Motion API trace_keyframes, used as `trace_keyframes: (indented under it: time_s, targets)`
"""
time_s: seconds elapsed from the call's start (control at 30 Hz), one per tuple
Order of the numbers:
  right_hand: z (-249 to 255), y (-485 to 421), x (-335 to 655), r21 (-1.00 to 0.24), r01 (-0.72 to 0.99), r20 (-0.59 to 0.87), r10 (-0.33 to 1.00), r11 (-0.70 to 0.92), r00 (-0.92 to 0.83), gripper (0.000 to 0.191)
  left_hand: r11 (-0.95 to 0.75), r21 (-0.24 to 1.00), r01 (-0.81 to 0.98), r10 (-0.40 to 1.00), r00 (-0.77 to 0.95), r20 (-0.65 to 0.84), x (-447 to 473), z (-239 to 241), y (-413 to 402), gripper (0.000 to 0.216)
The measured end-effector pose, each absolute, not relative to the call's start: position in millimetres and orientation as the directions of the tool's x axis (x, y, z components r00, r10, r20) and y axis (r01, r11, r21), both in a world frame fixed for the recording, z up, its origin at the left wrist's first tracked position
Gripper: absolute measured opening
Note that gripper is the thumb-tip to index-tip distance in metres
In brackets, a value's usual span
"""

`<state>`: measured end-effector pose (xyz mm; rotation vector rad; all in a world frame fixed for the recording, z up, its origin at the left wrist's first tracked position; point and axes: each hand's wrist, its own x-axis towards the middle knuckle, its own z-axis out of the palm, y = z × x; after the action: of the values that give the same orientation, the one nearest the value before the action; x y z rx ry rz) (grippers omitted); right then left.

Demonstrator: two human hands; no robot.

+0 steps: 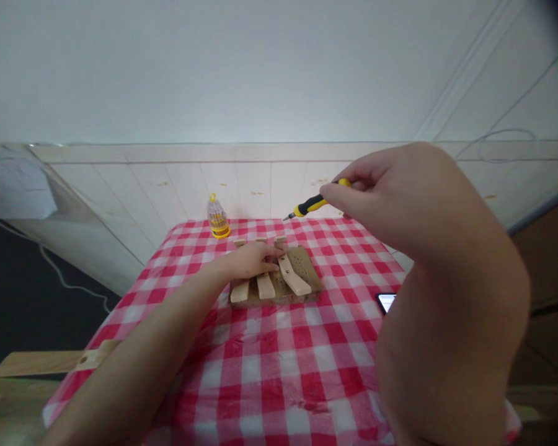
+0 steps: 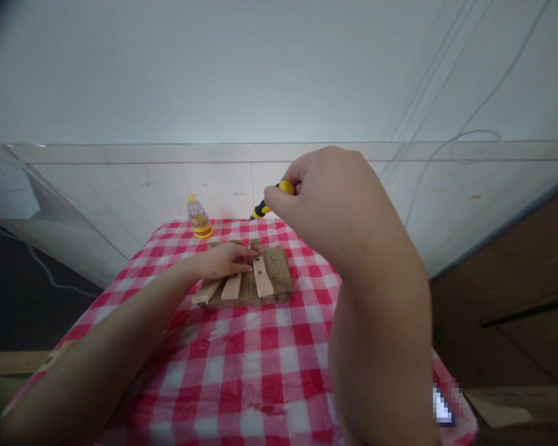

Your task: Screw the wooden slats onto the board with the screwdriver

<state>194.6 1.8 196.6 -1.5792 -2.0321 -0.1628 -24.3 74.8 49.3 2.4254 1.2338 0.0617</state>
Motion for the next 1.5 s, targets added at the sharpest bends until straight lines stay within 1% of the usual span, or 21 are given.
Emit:
trace_keyframes:
  time_s: [0.17,0.33,0.5,0.63,0.77,1.0,1.1,1.2,1.3,1.5]
  targets:
    - [197,3,199,-0.249,0.927,0.487,0.864,0.28,-0.131,0.029,-0.554,0.327,0.766,0.773,0.619,-0.14,-23,52,73,0.044]
    - [199,2,200,-0.188,0.96,0.453,0.886,0.207,-0.102,0.034,-0.534,0.288,0.795,0.793,0.589,-0.156,-21,53,71,0.046]
    - [199,5,203,-0.189,0.958,0.417,0.901,0.214,-0.119,0.032,-0.536,0.31,0.785,0.787,0.598,-0.154,-22,53,70,0.049]
    - [198,7,203,-0.16,0.962,0.374,0.916,0.22,-0.147,0.033,-0.548,0.307,0.778,0.781,0.608,-0.146,-20,54,67,0.048]
    - [198,10,203,-0.146,0.961,0.367,0.915,0.234,-0.167,0.033,-0.553,0.264,0.79,0.786,0.6,-0.149,-18,53,67,0.044]
    - [198,12,203,-0.167,0.944,0.376,0.903,0.284,-0.206,0.033,-0.563,0.197,0.803,0.787,0.593,-0.167,-17,50,69,0.051]
    - [198,10,202,-0.169,0.948,0.36,0.912,0.271,-0.197,0.032,-0.562,0.181,0.807,0.789,0.588,-0.176,-16,52,68,0.051]
    - [199,8,201,-0.167,0.957,0.346,0.923,0.235,-0.166,0.028,-0.561,0.176,0.809,0.787,0.587,-0.189,-15,55,67,0.052]
    - [199,8,200,-0.177,0.95,0.333,0.924,0.258,-0.189,0.025,-0.552,0.183,0.813,0.791,0.581,-0.194,-14,58,66,0.052]
    - [197,9,198,-0.198,0.939,0.288,0.932,0.281,-0.218,0.026,-0.516,0.222,0.828,0.803,0.557,-0.212,-15,58,67,0.052]
